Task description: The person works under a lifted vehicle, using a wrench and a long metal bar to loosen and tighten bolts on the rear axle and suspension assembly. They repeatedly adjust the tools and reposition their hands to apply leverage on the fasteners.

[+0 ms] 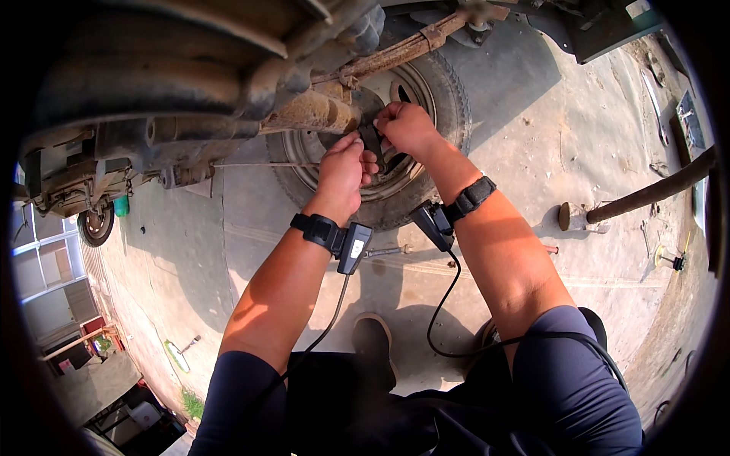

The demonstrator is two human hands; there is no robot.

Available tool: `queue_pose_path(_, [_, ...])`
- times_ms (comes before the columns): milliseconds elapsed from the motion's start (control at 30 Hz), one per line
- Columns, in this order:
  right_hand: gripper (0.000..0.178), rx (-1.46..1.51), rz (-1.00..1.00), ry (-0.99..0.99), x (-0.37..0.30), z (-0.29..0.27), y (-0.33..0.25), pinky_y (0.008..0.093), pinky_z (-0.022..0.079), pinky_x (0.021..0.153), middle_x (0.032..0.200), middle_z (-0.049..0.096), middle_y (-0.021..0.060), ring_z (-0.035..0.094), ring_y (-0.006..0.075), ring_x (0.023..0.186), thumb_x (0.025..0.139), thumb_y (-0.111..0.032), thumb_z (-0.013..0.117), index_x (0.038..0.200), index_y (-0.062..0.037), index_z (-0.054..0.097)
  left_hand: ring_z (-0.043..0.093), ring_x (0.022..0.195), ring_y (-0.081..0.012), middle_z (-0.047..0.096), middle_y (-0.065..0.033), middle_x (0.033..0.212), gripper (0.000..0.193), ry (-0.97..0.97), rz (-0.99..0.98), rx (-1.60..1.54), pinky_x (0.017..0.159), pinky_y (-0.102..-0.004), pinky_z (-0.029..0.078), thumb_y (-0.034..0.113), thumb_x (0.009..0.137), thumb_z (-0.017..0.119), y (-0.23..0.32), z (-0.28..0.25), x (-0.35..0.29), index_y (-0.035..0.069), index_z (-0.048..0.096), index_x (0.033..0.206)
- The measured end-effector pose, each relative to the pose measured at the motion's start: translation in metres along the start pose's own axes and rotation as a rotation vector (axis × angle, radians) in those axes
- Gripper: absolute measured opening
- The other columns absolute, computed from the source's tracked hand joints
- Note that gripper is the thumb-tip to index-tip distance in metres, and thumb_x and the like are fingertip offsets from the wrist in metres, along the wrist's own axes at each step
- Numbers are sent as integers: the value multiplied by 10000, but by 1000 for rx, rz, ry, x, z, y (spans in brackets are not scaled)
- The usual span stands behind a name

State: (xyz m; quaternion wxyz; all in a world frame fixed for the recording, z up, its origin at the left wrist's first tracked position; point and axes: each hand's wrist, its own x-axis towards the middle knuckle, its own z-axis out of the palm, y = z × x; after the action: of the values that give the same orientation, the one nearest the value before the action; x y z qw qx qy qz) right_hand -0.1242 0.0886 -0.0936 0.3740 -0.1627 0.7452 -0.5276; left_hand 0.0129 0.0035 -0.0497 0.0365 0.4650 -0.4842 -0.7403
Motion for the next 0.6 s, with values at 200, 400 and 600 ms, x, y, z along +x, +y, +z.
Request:
queue_pose_path(200, [207,37,-119,77,6,-5,6,346,554,705,794,731,140,723,232,721,805,-147,656,960,-32,731,566,628,-125,611,-15,770,314,12,-30,-53,528,-264,393,188,1030,527,1,0,0,114,508,1335])
queue_pose_path(400, [235,20,-83,-13,-5,-3,5,352,553,731,821,732,151,723,241,772,801,-170,644,972,-41,739,537,622,-124,592,-19,796,126,67,-86,-136,505,-262,377,216,1037,527,2,2,9,120,562,1112])
queue_pose_path(600, [254,-25,-107,18,-8,2,2,348,551,703,818,727,160,714,221,700,833,-192,615,992,-38,739,511,605,-115,577,-6,779,83,89,-115,-179,497,-263,360,206,1023,561,3,2,17,125,552,1036])
